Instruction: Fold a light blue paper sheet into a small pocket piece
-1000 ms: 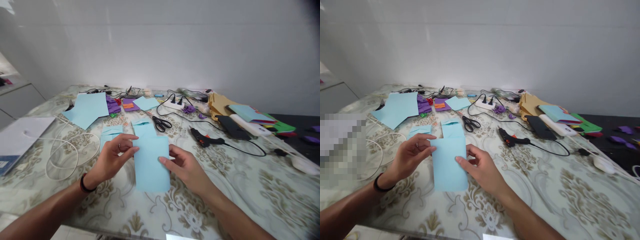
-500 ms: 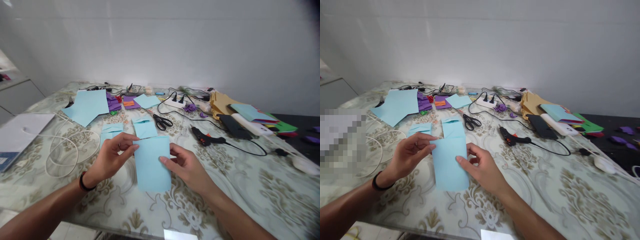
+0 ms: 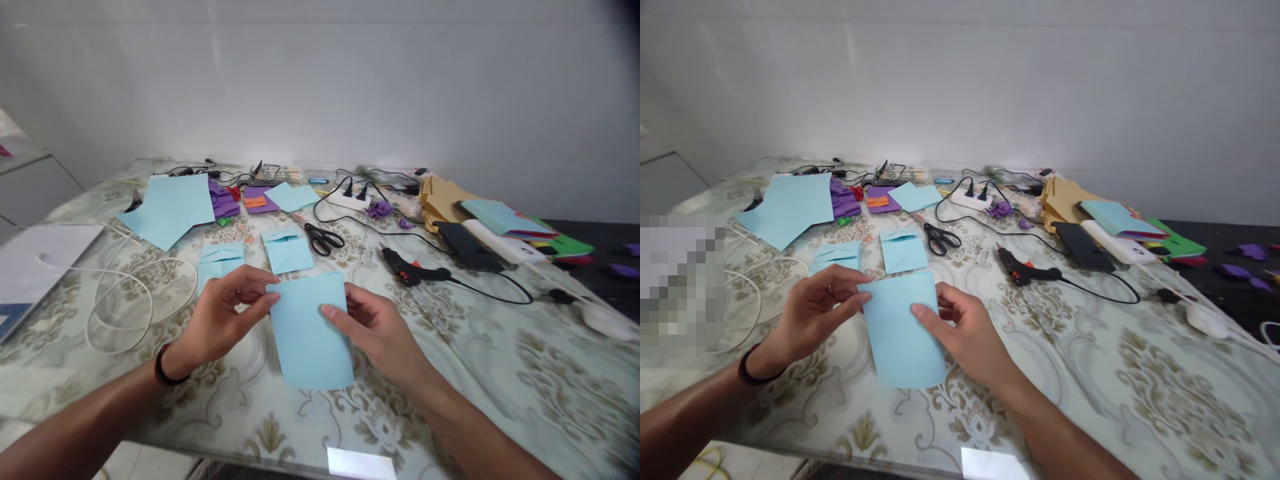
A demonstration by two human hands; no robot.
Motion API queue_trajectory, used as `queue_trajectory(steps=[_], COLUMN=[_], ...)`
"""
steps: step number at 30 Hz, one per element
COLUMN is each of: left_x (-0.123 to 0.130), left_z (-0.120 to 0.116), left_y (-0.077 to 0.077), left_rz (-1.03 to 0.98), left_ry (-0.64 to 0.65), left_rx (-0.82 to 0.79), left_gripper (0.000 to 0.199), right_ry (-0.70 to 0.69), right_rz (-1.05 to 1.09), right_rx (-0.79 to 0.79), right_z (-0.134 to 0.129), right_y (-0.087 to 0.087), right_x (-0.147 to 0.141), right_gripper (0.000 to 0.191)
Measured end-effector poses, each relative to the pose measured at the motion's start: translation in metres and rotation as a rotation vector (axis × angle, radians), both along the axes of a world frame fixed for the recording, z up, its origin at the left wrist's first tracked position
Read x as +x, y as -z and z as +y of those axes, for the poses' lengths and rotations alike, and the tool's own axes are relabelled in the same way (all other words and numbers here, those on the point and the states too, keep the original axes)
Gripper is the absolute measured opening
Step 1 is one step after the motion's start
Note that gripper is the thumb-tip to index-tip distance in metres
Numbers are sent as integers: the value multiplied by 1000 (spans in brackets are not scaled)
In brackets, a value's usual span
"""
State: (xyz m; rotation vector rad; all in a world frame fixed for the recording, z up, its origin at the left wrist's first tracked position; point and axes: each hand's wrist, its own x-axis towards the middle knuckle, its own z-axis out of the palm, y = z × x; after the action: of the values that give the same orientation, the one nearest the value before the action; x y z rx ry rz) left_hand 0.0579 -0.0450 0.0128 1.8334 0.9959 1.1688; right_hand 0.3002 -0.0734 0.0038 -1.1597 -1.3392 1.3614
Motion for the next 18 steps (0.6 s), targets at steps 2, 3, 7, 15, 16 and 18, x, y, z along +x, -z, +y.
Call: queue_trajectory(steps=[2,3,7,15,16,18], left_x=[0,0,0,0,0,0], left_z=[0,0,0,0,0,0], left_y=[0,0,2,4,4,4], left_rz=[-17,-28,-59,-105,-108,-108], left_ry=[6,8,13,40,42,48], left_rx=[-20,-33,-75,-117,-121,-129], left_gripper=[14,14,15,13,13,14], right_ry=[-3,-1,6,3,7,15], right_rz=[7,9,6,5,0,-8], right_rx=[2,1,-4,7,6,6], right_z=[0,0,0,0,0,0], right_y=[0,0,0,1,1,1], right_x=[0,1,1,1,1,1], right_gripper=[30,30,30,27,28,29])
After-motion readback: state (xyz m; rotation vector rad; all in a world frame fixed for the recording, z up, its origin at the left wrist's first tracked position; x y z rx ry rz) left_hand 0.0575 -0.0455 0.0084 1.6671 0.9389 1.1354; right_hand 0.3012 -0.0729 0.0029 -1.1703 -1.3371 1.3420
